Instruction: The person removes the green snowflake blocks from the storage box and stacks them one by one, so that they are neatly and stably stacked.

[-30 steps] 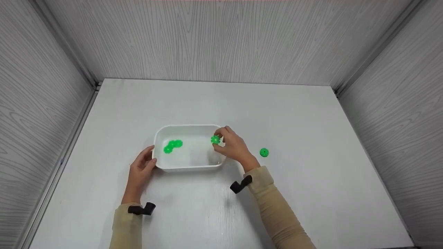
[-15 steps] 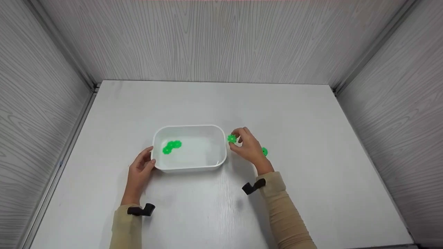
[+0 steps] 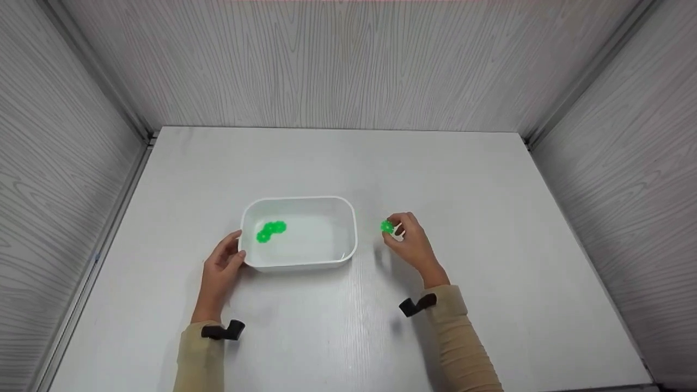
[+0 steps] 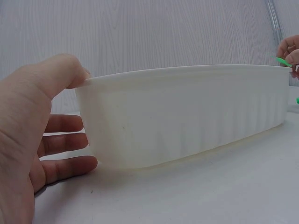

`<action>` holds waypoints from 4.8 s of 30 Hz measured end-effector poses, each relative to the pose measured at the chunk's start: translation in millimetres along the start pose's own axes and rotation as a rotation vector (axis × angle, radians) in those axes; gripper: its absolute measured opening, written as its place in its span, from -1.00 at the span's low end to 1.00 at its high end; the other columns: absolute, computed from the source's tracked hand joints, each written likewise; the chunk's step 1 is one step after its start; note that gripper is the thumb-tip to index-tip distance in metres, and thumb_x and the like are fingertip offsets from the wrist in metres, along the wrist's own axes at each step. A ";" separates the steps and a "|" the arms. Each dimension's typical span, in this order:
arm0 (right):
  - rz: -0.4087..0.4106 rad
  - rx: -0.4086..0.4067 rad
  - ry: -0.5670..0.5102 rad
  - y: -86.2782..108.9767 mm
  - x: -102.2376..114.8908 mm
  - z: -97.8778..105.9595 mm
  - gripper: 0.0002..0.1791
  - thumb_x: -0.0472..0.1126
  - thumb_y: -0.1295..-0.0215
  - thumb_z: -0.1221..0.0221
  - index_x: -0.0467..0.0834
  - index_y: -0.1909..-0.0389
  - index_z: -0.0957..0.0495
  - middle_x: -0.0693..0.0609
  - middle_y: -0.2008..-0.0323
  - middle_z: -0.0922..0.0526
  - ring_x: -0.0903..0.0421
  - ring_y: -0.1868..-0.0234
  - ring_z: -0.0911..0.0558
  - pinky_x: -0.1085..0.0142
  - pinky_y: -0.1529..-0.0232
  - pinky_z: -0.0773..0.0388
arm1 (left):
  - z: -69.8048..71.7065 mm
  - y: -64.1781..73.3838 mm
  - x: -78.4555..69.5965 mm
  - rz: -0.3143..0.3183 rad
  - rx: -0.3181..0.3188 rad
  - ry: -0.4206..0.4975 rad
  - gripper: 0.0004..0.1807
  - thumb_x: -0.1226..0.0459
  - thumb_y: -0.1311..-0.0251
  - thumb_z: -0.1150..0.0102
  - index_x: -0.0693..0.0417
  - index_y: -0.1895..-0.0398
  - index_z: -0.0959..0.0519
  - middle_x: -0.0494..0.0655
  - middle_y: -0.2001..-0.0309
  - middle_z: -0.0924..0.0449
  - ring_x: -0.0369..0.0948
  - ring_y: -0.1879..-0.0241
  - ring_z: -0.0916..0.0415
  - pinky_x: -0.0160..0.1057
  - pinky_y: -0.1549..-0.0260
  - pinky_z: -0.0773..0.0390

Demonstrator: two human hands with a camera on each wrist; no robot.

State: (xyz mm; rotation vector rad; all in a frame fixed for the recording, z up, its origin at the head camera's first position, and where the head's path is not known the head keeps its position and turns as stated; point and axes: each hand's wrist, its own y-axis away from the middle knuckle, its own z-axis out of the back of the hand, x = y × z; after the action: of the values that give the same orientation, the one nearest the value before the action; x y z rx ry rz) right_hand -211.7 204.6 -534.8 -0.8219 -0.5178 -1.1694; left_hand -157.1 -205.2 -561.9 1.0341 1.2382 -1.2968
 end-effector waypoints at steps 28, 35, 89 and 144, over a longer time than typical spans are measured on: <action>-0.085 -0.059 0.176 32.3 -57.6 31.4 -0.71 -0.26 -0.17 -0.22 -0.24 0.08 -0.50 -0.10 0.19 -0.46 0.01 0.26 -0.46 0.15 0.25 -0.47 | 3.4 -7.3 33.4 -0.009 -0.018 -0.001 -0.51 0.15 -0.25 -0.13 -0.14 -0.26 -0.38 0.01 -0.05 -0.46 -0.04 0.02 -0.45 -0.37 0.16 -0.52; -0.114 -0.045 0.266 32.7 -62.3 28.0 -0.71 -0.24 -0.18 -0.22 -0.24 0.08 -0.52 -0.09 0.17 -0.48 -0.01 0.17 -0.50 0.12 0.16 -0.50 | 4.0 -6.5 31.7 0.005 -0.016 -0.006 -0.49 0.14 -0.25 -0.13 -0.14 -0.28 -0.36 0.04 -0.08 -0.45 -0.05 -0.01 -0.44 -0.39 0.12 -0.50; 0.130 -0.113 0.304 20.0 -35.3 25.6 -0.72 -0.27 -0.18 -0.25 -0.23 0.08 -0.54 -0.11 0.09 -0.51 -0.03 0.18 -0.58 0.13 0.26 -0.55 | 1.0 1.2 2.0 -0.004 0.002 -0.004 -0.50 0.26 -0.28 -0.09 0.09 -0.29 -0.33 0.24 -0.12 -0.41 0.10 -0.07 -0.38 -0.40 0.09 -0.47; 0.303 0.323 -0.052 -70.9 96.8 -116.0 -0.53 -0.07 -0.23 -0.20 -0.17 -0.12 -0.45 -0.07 0.02 -0.53 0.04 0.11 -0.57 0.34 0.18 -0.50 | 4.8 -1.0 0.1 -0.013 0.007 0.034 -0.48 0.25 -0.28 -0.09 0.12 -0.30 -0.30 0.28 -0.12 -0.39 0.18 -0.08 -0.38 -0.39 0.09 -0.48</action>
State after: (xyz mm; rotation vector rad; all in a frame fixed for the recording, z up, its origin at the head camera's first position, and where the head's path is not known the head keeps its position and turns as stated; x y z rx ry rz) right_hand -253.1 44.2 -514.1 -0.6263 -0.5841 -0.7624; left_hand -157.8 -210.0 -561.4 1.0586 1.2693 -1.2987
